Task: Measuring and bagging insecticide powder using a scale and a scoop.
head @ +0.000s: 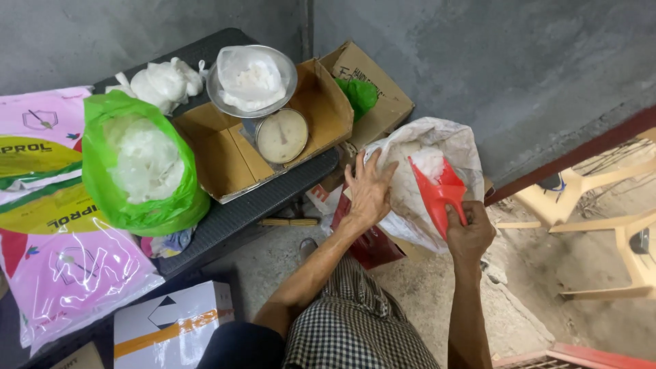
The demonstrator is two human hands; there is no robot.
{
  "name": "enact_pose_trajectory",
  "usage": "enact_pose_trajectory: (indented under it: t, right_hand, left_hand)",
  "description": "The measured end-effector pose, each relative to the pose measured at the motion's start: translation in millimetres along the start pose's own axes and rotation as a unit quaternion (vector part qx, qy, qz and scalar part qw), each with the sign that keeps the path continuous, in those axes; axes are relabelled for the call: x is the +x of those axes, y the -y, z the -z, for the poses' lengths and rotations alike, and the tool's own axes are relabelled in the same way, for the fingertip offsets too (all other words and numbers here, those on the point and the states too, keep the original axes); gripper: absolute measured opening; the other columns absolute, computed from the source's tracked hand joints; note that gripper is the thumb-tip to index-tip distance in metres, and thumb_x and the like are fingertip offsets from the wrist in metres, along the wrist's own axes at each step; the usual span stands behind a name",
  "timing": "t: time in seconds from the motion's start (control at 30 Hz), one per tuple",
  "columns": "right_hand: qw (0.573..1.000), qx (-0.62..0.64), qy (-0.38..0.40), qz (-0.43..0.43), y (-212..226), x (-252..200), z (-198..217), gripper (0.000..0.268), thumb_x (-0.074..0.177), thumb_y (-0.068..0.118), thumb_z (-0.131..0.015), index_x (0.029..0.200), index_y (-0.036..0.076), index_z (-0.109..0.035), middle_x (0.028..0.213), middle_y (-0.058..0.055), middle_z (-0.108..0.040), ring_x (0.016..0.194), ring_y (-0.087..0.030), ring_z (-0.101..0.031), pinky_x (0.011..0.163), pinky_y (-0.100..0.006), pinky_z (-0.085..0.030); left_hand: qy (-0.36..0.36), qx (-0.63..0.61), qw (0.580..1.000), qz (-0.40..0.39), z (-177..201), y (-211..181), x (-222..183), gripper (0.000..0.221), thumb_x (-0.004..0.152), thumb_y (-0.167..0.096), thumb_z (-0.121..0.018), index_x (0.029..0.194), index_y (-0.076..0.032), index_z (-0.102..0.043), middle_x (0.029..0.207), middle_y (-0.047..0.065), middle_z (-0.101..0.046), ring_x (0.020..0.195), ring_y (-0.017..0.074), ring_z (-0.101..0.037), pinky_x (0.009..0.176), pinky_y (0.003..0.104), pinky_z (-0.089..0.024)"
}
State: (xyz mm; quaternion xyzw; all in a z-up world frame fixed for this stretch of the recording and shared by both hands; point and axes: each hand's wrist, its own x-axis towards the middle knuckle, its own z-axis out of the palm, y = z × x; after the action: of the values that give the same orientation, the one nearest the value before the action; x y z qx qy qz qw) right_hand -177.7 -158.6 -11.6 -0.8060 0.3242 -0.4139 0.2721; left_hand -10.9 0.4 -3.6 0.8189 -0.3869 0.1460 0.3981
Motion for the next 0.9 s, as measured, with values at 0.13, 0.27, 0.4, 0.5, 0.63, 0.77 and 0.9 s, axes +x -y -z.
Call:
enact_pose_trajectory:
  t: [0.13,0.27,0.4,0.5,0.63,0.77,0.9]
  right_hand:
    - [0.999,0.015,0.002,0.035,19,5,3,0.023,0.088,0.012,-0.087,0.096,0.003,-0.067,0.074,-0.008,-0.067,0.065,-0.012,-0.061,0.062,-0.028,-0.048]
    - [0.998,0.054,0.032,0.029,52,17,6,0.021,0.091,0.008,-0.085,0.098,0.0,-0.067,0.074,-0.007,-0.066,0.064,-0.01,-0.057,0.06,-0.027,-0.045]
    - [0.993,0.084,0.079,0.022,85,34,-3,0.019,0.091,0.007,-0.083,0.097,0.0,-0.066,0.075,-0.007,-0.068,0.065,-0.008,-0.058,0.059,-0.024,-0.045]
    - [0.986,0.12,0.107,0.047,111,52,-25,0.019,0.091,0.007,-0.082,0.097,-0.001,-0.067,0.081,-0.006,-0.071,0.071,-0.006,-0.062,0.063,-0.023,-0.05]
    - [0.981,0.124,0.121,0.084,139,68,-69,0.019,0.09,0.006,-0.083,0.096,-0.002,-0.067,0.079,-0.007,-0.07,0.07,-0.009,-0.062,0.063,-0.025,-0.05]
    - [0.967,0.165,0.166,0.098,176,82,-120,0.017,0.089,0.008,-0.081,0.097,0.0,-0.068,0.082,-0.007,-0.072,0.071,-0.009,-0.064,0.063,-0.025,-0.052]
    - [0.964,0.127,0.206,0.106,218,94,-165,0.023,0.085,0.013,-0.082,0.099,0.002,-0.068,0.08,-0.008,-0.073,0.07,-0.012,-0.066,0.063,-0.028,-0.051]
  left_hand:
    - [-0.024,-0.04,0.998,0.043,3,13,-8,0.069,0.071,-0.006,-0.073,0.138,-0.011,-0.06,0.152,0.025,-0.039,0.145,0.0485,-0.026,0.11,0.071,-0.023]
    - [-0.051,-0.096,0.99,0.094,7,32,-9,0.062,0.079,-0.009,-0.073,0.139,-0.009,-0.058,0.149,0.022,-0.045,0.14,0.0424,-0.038,0.114,0.059,-0.03]
    - [-0.096,-0.139,0.978,0.122,22,56,5,0.052,0.084,-0.008,-0.071,0.135,-0.009,-0.061,0.145,0.02,-0.051,0.134,0.0406,-0.049,0.112,0.049,-0.039]
    - [-0.141,-0.14,0.973,0.116,53,80,18,0.05,0.086,-0.005,-0.069,0.135,-0.009,-0.061,0.144,0.021,-0.052,0.134,0.0414,-0.051,0.114,0.047,-0.041]
    - [-0.193,-0.12,0.966,0.125,96,131,34,0.048,0.09,-0.004,-0.067,0.137,-0.009,-0.059,0.143,0.021,-0.053,0.135,0.0414,-0.051,0.116,0.047,-0.04]
    - [-0.282,-0.093,0.943,0.148,140,185,58,0.046,0.093,-0.007,-0.067,0.139,-0.009,-0.058,0.138,0.02,-0.055,0.13,0.0382,-0.056,0.111,0.045,-0.045]
    - [-0.312,-0.154,0.914,0.208,161,252,82,0.049,0.093,-0.014,-0.067,0.14,-0.007,-0.056,0.131,0.018,-0.055,0.115,0.0294,-0.063,0.097,0.04,-0.053]
